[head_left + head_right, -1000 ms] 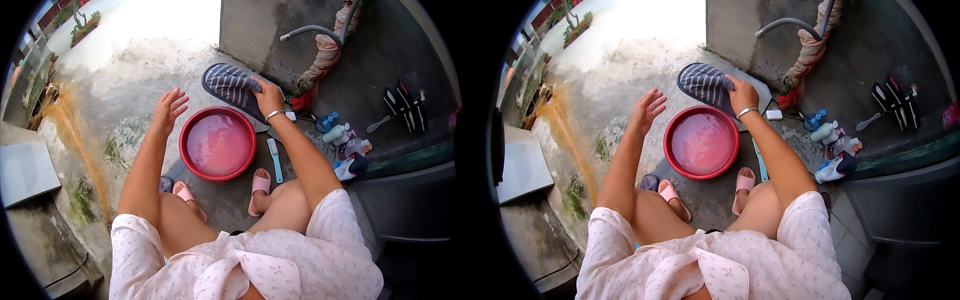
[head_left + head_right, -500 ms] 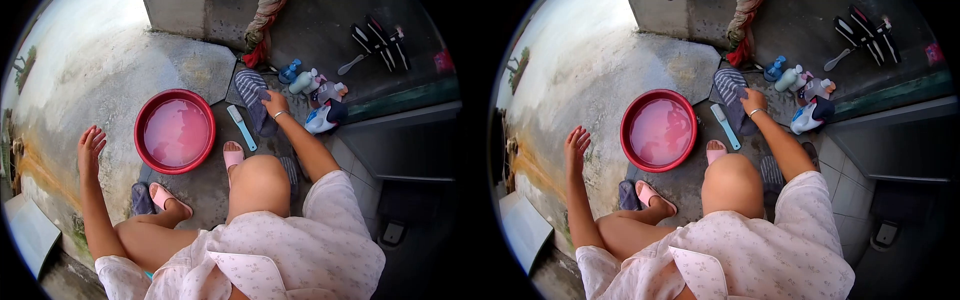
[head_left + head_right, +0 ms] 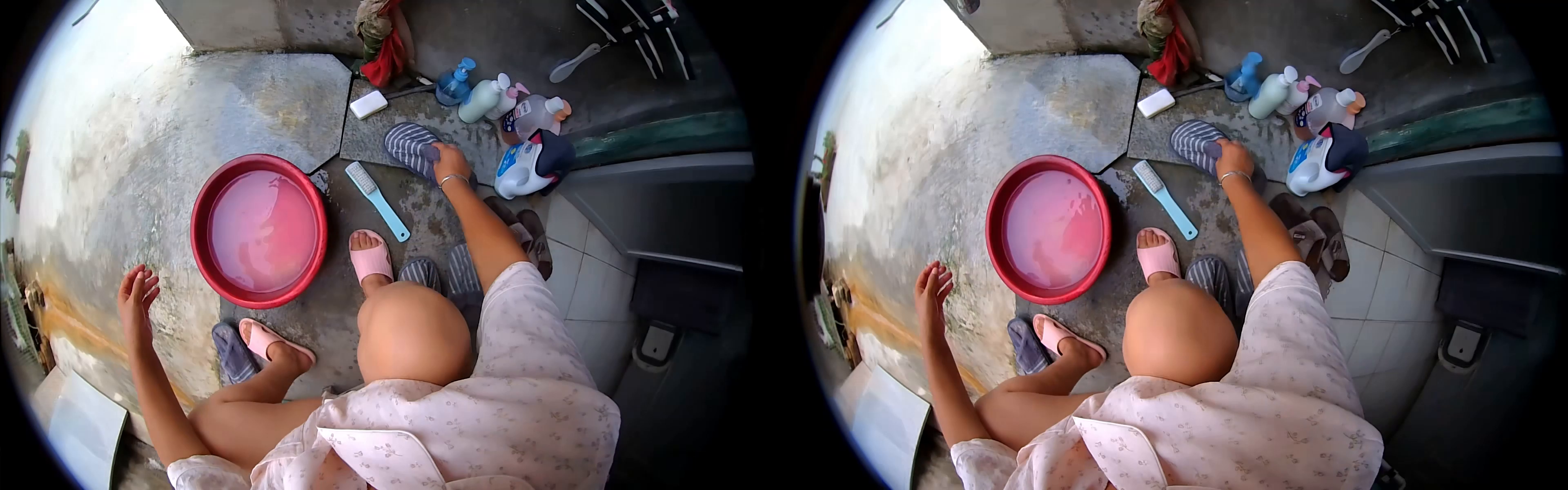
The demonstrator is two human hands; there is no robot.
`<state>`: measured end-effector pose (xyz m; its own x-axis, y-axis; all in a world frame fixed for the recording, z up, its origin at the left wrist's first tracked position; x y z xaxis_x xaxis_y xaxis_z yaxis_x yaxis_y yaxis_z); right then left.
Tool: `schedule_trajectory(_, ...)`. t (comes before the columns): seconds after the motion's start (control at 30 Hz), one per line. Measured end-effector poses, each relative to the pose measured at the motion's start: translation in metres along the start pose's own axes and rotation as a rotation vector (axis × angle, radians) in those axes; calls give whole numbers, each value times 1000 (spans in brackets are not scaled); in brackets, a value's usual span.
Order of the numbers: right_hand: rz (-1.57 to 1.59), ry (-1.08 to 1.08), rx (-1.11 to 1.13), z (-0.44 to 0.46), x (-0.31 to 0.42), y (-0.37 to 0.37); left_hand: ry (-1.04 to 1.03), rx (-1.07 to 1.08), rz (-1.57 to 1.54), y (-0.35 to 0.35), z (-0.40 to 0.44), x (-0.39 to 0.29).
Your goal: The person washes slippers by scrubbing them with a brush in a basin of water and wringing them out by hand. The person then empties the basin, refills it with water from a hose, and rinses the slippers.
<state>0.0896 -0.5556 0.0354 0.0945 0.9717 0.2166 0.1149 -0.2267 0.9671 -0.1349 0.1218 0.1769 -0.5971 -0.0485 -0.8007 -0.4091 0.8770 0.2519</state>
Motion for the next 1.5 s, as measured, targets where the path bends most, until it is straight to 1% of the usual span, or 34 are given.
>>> schedule_trajectory(0.13,-6,-25,-25,-7,-1,-15,19,19,18,-11,3,-5)
schedule_trajectory(0.2,57,5,-328,-28,0,-5,19,23,32,-17,2,-9)
schedule_trajectory(0.23,55,2,-332,-40,1,-2,16,27,31,-18,3,-10)
schedule_trajectory(0.3,183,84,-409,-73,10,6,6,6,13,-15,4,-11)
schedule_trajectory(0.37,277,166,-365,-105,14,0,-19,11,1,-13,2,-14)
schedule_trajectory(0.43,438,208,-214,-138,9,-29,-47,17,-15,-5,-2,-15)
schedule_trajectory(0.47,438,212,-220,-155,11,-29,-62,4,-48,3,-3,-15)
schedule_trajectory(0.53,466,199,-25,-183,16,-40,-81,-3,-101,23,-3,-15)
schedule_trajectory(0.57,465,195,-32,-192,16,-39,-86,4,-102,33,-5,-14)
schedule_trajectory(0.63,515,212,75,-206,17,-47,-102,-30,-174,56,-11,-12)
schedule_trajectory(0.7,522,243,61,-213,15,-47,-102,-22,-187,82,-13,-1)
schedule_trajectory(0.77,557,254,117,-218,14,-48,-61,-46,-206,109,-24,17)
schedule_trajectory(0.8,557,274,126,-221,18,-42,-13,-47,-160,123,-28,33)
schedule_trajectory(0.87,586,228,186,-224,20,-25,60,-122,-4,142,-47,70)
schedule_trajectory(0.9,547,219,299,-221,21,-23,58,-154,-86,152,-85,97)
schedule_trajectory(0.97,528,221,424,-224,26,-31,110,-231,-162,156,-112,147)
schedule_trajectory(1.07,488,261,655,-233,59,-64,192,-332,-282,141,-140,228)
schedule_trajectory(1.1,455,281,726,-241,77,-76,232,-331,-331,138,-138,269)
schedule_trajectory(1.13,431,293,797,-250,89,-86,269,-360,-323,129,-142,296)
schedule_trajectory(1.23,348,348,954,-275,131,-111,315,-415,-380,98,-155,348)
schedule_trajectory(1.3,306,366,1028,-288,151,-124,383,-532,-351,81,-157,384)
schedule_trajectory(1.33,297,374,1049,-294,158,-128,389,-532,-368,72,-159,390)
schedule_trajectory(1.4,282,386,1078,-296,167,-131,298,-588,346,60,-163,376)
schedule_trajectory(1.43,280,389,1083,-296,169,-131,301,-582,336,55,-162,380)
schedule_trajectory(1.5,281,386,1086,-292,169,-129,176,-669,458,46,-154,377)
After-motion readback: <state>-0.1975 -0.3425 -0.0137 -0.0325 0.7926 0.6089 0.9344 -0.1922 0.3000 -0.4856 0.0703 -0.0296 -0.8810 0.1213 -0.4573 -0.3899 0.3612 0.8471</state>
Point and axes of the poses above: each hand's wrist, its own z-axis towards the middle knuckle, its own y-axis out of the back of the hand, x = y × z, the point moved 7 cm from there along z, towards the middle knuckle, and after that the axes turned 8 degrees about y, right-handed, at the moved point
